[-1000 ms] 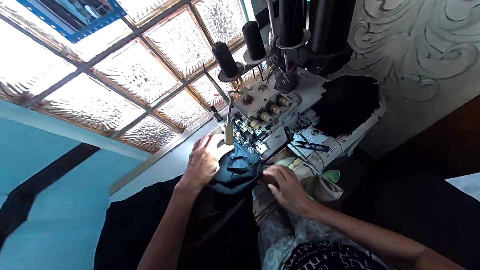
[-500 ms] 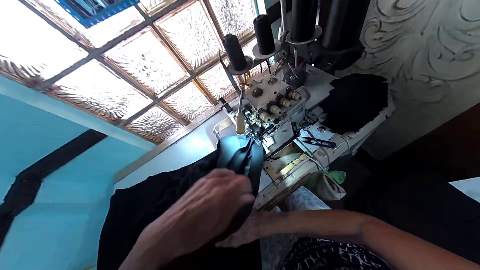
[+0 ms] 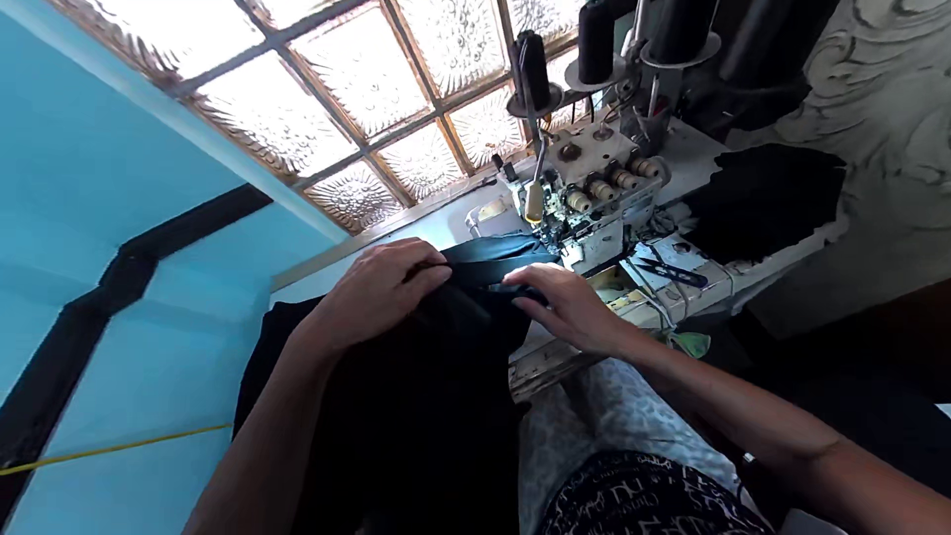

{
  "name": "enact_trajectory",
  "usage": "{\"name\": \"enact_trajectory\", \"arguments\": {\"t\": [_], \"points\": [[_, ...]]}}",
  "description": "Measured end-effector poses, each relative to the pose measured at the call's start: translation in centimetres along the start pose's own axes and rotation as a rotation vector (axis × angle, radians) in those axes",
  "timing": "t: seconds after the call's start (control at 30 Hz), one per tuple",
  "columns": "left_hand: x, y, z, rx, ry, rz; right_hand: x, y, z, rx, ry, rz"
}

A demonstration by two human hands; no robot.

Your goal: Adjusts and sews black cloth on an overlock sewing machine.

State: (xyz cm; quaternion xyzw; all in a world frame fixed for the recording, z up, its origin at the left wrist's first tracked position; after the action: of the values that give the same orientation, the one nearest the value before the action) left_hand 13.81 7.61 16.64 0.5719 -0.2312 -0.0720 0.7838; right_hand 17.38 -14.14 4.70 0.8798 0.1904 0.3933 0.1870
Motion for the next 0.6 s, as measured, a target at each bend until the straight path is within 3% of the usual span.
{"name": "enact_trajectory", "arguments": {"t": [0.07,0.13,0.2,0.27,0.43,0.6], "points": [[-0.2,0.1,0.7,0.032,-0.012,-0.031,0.3,-0.7,0.8,0.014,-0.023,-0.174],[-0.6,0.0,1.3,0.085,-0.043,-0.028,0.2,-0.6,0.1,0.251,-0.045,-0.252],[-1.2,-0.4,1.6,0.128,-0.077,-0.015,0.4,0.4,-0.8,0.498,-0.087,-0.206],[-1.8,-0.9,1.9,0.158,-0.107,0.006,0.8,1.3,-0.8,0.559,-0.113,-0.127],[-2.6,-1.9,2.7,0.191,-0.161,-0.014,0.4,1.8,1.6,0.443,-0.136,-0.054],[-4.3,-2.4,3.7,0.116,-0.186,-0.107,-0.7,1.6,4.1,0.167,0.001,-0.024]]}}
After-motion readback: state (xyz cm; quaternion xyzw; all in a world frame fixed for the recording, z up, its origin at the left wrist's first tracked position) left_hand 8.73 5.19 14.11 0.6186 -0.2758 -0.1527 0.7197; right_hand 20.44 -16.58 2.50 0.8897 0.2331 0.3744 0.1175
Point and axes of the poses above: each hand's wrist, its own x-axis towards the middle knuckle, its own y-axis out of the back of the hand, z = x × y, the point moved 3 cm from there along x, towards the middle knuckle, and after that the axes turned 8 degrees about z, right-handed, at the moved point
